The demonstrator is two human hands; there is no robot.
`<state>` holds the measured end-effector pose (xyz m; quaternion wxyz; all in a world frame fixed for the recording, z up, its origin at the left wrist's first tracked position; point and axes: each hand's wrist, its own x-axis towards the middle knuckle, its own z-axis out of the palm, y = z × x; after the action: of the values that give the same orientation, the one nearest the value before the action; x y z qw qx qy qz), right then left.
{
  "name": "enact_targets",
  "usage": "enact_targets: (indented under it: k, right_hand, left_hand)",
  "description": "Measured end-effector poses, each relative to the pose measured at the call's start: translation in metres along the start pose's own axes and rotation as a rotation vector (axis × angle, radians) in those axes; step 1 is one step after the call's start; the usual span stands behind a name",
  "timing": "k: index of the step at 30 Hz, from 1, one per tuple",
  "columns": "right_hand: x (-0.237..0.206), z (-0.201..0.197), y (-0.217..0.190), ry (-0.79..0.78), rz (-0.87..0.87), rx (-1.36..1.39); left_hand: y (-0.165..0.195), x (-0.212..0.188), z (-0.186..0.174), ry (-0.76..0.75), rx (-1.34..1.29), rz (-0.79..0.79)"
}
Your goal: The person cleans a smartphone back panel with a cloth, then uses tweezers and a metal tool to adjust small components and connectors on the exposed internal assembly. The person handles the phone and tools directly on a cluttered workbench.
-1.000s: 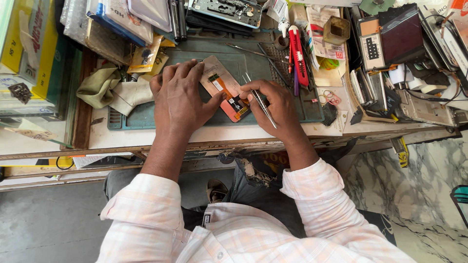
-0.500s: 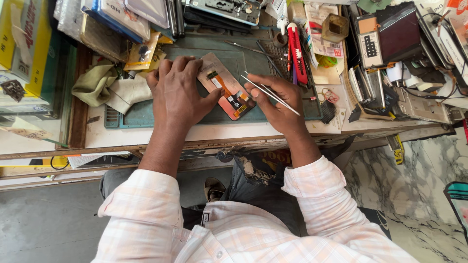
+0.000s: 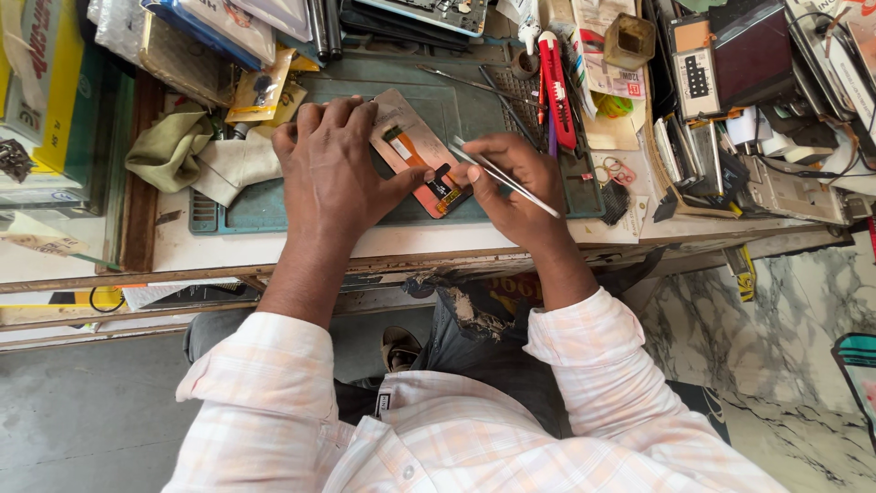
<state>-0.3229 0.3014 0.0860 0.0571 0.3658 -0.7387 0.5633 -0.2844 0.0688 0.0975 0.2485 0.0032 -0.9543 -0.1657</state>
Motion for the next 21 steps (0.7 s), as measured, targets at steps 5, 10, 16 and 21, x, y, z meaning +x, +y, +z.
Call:
enact_targets:
  k: [5, 10, 16, 21]
  right_hand:
    - [-0.005, -0.007, 0.011, 0.110, 0.092, 0.075]
    - [-0.007, -0.011, 0.011, 0.096, 0.112, 0.130]
    - [-0.012, -0.009, -0.004, 0.090, 0.117, 0.026]
    - [-0.029, -0.009, -0.022, 0.045, -0.031, -0.167]
  left_hand:
    - [-0.001, -0.001, 0.001, -0.014, -0.027, -0.002]
    - [-0.003, -0.001, 0.002, -0.003, -0.016, -0.004]
    - [-0.003, -0.002, 0.000, -0.032, -0.050, -0.016]
    - [-0.004, -0.002, 0.004, -0.006, -0.028, -0.019]
